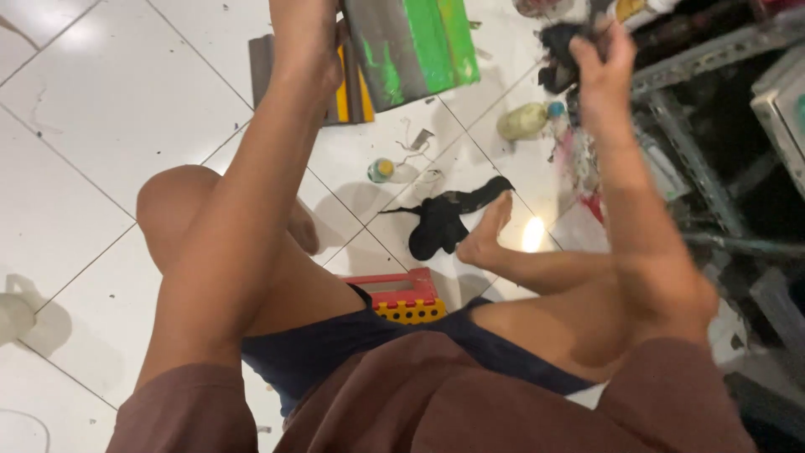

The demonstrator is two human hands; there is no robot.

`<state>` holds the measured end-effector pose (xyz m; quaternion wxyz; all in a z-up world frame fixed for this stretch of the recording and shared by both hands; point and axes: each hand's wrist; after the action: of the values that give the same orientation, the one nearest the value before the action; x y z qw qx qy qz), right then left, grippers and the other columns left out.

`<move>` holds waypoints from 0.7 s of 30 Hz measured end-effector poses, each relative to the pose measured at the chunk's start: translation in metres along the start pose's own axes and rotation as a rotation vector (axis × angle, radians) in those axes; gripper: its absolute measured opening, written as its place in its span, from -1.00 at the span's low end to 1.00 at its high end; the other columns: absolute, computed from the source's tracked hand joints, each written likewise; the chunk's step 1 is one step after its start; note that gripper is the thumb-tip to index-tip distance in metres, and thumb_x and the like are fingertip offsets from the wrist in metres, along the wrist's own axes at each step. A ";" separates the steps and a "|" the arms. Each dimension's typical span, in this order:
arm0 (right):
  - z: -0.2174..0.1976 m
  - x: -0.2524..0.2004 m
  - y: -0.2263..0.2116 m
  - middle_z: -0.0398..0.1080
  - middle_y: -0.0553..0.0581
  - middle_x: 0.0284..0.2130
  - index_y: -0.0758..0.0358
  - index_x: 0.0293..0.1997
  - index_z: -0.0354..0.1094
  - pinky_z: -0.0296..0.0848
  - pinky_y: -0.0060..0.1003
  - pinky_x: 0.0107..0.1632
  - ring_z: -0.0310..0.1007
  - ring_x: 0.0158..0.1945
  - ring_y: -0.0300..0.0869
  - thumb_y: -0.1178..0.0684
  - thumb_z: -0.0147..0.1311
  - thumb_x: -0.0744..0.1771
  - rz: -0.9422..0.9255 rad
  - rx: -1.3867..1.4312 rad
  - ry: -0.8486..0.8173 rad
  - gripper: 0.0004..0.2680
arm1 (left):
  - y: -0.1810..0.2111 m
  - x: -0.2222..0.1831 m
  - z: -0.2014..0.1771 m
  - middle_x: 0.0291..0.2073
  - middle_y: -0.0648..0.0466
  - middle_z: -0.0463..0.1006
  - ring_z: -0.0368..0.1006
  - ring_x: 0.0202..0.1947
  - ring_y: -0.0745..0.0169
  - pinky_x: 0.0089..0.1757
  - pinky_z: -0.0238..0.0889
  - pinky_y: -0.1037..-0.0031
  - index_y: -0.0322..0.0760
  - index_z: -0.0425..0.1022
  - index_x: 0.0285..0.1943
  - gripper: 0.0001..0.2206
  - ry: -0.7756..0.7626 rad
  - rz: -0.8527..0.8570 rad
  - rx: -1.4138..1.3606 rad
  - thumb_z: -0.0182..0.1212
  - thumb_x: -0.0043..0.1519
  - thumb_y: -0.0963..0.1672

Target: Cleaning a screen printing squeegee with a cloth and a scraper in a workshop environment.

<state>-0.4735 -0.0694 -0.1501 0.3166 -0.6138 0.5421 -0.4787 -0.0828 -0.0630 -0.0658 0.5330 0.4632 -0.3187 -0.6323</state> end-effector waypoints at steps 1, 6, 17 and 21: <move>-0.008 0.002 -0.035 0.23 0.06 -0.15 0.14 0.00 0.14 0.30 -0.31 0.08 0.25 -0.05 -0.22 0.29 0.07 0.42 -0.117 -0.060 -0.079 -0.82 | -0.001 -0.006 0.006 -0.47 0.23 0.49 0.37 -0.44 0.34 -0.33 0.13 0.42 -0.12 0.49 -0.34 -0.79 -0.011 -0.011 0.008 0.29 0.24 0.00; -0.022 -0.014 -0.110 0.35 0.41 0.12 0.31 0.36 0.04 0.44 -0.04 0.26 0.36 0.20 0.11 0.40 0.16 0.50 -0.255 -0.161 -0.207 -0.66 | -0.014 -0.025 0.020 -0.53 0.26 0.48 0.36 -0.50 0.43 -0.38 0.14 0.53 -0.11 0.50 -0.41 -0.77 -0.012 -0.038 0.048 0.25 0.23 0.01; 0.024 -0.026 -0.175 0.44 0.39 0.09 0.47 0.34 0.33 0.42 -0.10 0.18 0.46 0.10 0.09 0.44 0.22 0.37 -0.534 -0.321 -0.377 -0.64 | -0.011 -0.069 0.036 -0.61 0.24 0.48 0.36 -0.61 0.49 -0.50 0.15 0.61 -0.11 0.44 -0.50 -0.66 -0.077 -0.116 0.145 0.10 0.31 0.04; 0.003 -0.018 -0.137 0.42 0.35 -0.10 0.52 0.14 0.40 0.33 -0.04 -0.02 0.37 -0.07 0.07 0.14 0.17 0.53 -0.527 -0.363 -0.204 -0.83 | -0.021 -0.065 0.034 -0.64 0.33 0.17 0.05 -0.60 0.55 -0.47 -0.11 0.56 -0.01 0.20 -0.50 -0.65 -0.067 0.013 0.259 0.02 0.35 0.06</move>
<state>-0.4197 -0.0233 -0.0312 0.1200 -0.8239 0.4068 -0.3759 -0.1219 0.0018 -0.0561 0.4619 0.5046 -0.4184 -0.5975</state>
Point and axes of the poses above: each hand's wrist, its own x-axis towards the middle knuckle, its own z-axis out of the palm, y = z × x
